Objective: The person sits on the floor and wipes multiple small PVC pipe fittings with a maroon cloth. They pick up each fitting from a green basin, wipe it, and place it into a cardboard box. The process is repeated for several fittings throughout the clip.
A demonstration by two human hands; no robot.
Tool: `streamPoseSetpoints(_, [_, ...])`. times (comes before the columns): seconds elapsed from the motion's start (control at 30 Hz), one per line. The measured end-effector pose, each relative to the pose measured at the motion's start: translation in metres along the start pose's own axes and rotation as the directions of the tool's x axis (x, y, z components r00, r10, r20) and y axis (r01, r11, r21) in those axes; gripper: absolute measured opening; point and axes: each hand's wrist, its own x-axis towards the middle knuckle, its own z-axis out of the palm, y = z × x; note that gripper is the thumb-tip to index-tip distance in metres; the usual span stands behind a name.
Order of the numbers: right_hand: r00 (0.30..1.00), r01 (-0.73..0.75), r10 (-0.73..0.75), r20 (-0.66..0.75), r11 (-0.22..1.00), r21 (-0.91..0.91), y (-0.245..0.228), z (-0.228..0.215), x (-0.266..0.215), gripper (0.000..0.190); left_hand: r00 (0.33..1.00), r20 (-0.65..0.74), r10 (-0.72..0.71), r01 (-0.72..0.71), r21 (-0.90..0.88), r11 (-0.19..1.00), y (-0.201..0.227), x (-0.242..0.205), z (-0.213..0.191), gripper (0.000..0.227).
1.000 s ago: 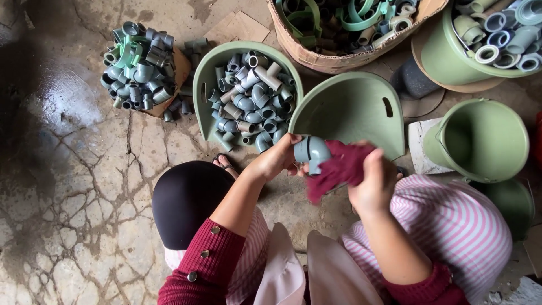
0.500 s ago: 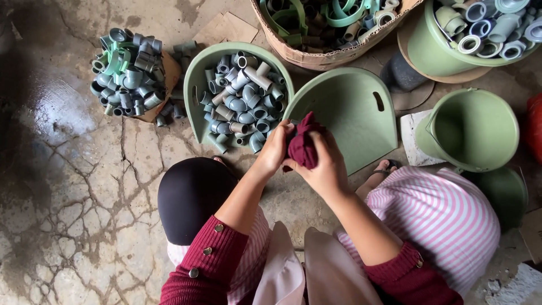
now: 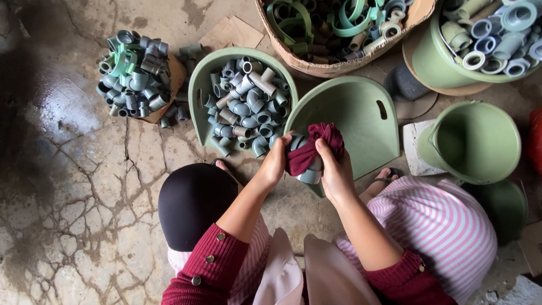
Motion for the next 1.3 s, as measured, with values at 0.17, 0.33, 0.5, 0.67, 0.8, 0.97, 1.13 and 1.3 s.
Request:
streamPoseSetpoints(0.17, [0.997,-0.060,0.060,0.039,0.998,-0.009,-0.005,-0.008,0.010,0.031,0.999,-0.026,0.037,-0.037,-0.010,0.999,-0.021,0.002,-0.020,0.050])
streamPoseSetpoints(0.33, [0.994,0.095,-0.059,0.095,0.899,-0.428,-0.014,-0.024,0.013,0.045,0.989,-0.019,0.146,-0.144,0.075,0.987,-0.029,0.010,-0.024,0.037])
streamPoseSetpoints(0.5, [0.910,0.320,-0.415,-0.009,0.714,-0.622,0.035,-0.052,0.027,0.040,0.991,-0.132,0.036,-0.032,0.035,0.999,-0.057,0.023,-0.032,0.035])
streamPoseSetpoints(0.67, [0.943,0.246,-0.297,-0.150,0.927,-0.284,0.006,-0.036,0.028,0.035,0.988,-0.117,0.100,-0.113,-0.108,0.988,-0.035,0.019,-0.035,0.047])
streamPoseSetpoints(0.8, [0.955,0.298,-0.293,-0.050,0.944,0.143,0.022,-0.056,0.034,0.026,0.975,0.046,0.220,-0.212,-0.134,0.968,-0.022,0.009,-0.019,0.040])
streamPoseSetpoints(0.97, [0.816,0.572,-0.553,0.166,0.731,-0.372,0.028,-0.060,-0.044,0.038,0.996,-0.067,0.057,-0.056,0.018,0.998,-0.027,-0.025,0.019,0.047])
streamPoseSetpoints(1.13, [0.645,0.721,-0.663,0.380,0.364,-0.589,0.047,-0.073,-0.082,0.042,0.957,-0.262,0.124,-0.156,-0.106,0.982,-0.085,-0.033,0.029,0.034])
streamPoseSetpoints(1.3, [0.916,0.384,-0.341,0.211,0.593,-0.708,0.061,-0.083,-0.065,0.067,0.975,-0.211,0.076,-0.176,-0.508,0.843,-0.106,-0.047,0.022,0.043])
